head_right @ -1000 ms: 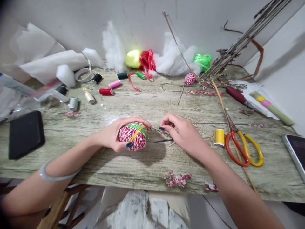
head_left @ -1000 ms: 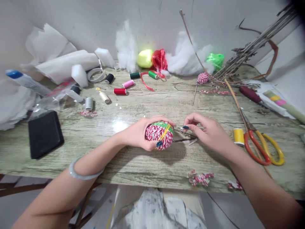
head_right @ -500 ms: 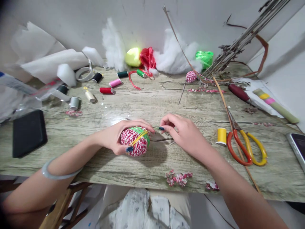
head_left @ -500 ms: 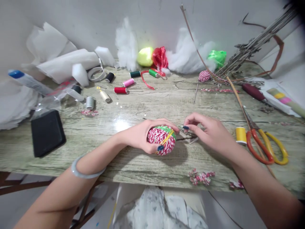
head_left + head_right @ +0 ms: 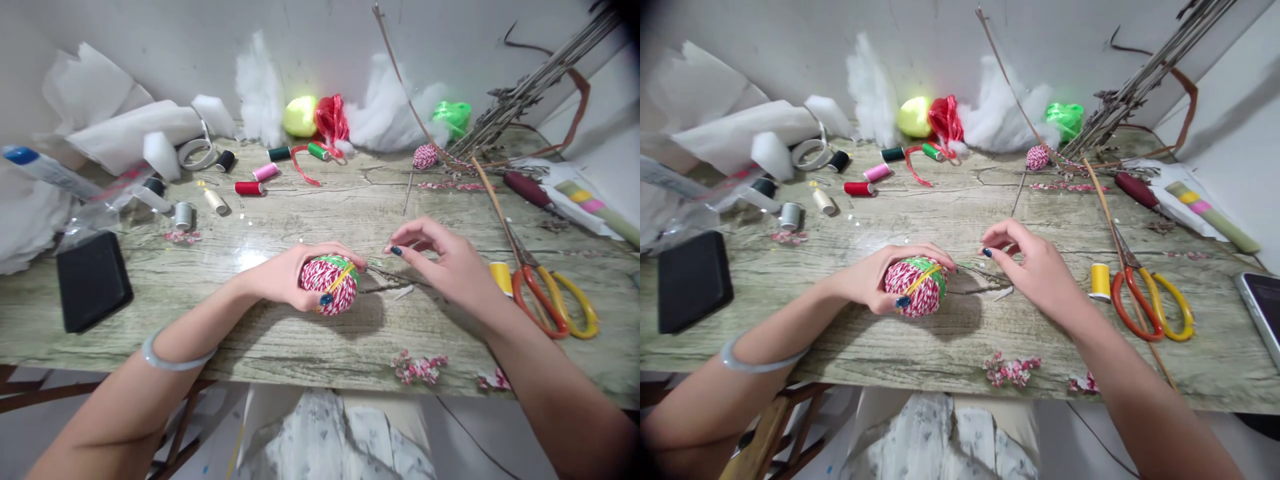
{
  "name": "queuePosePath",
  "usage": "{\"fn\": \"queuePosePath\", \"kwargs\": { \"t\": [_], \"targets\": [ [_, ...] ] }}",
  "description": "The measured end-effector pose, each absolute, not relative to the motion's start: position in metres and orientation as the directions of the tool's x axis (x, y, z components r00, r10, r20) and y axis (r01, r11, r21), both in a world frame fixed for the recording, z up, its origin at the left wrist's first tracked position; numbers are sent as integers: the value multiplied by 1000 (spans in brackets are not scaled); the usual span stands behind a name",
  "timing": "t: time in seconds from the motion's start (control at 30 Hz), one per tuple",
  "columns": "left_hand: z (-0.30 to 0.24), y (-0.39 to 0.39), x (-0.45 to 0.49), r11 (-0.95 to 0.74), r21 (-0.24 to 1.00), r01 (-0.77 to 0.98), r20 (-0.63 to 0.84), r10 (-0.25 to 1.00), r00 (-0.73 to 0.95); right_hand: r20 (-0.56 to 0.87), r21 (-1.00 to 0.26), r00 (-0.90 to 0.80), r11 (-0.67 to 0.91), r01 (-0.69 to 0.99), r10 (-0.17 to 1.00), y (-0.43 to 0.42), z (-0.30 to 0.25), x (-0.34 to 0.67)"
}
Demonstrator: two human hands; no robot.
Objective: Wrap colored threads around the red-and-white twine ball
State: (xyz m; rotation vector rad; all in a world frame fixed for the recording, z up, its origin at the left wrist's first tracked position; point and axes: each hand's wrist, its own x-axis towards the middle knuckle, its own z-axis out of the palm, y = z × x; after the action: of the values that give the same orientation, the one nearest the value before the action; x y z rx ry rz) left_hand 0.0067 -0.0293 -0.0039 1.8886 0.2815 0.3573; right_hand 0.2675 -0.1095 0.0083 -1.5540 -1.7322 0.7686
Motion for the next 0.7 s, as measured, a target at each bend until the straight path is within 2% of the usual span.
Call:
{"fn": "queuePosePath", "kwargs": {
  "t": [0.17,0.4,0.7],
  "targets": [
    [-4,-30,8,-327,945,33,91,357,930,72,-802,-149,146,579,986,-112,9,260],
    [-4,-31,9,-321,947,13,105,346,932,113,-786,-176,196,586,978,-112,6,252],
    [-3,-30,8,-319,948,20,93,337,937,155,-786,-44,150,600,987,-108,3,264]
  ]
}}
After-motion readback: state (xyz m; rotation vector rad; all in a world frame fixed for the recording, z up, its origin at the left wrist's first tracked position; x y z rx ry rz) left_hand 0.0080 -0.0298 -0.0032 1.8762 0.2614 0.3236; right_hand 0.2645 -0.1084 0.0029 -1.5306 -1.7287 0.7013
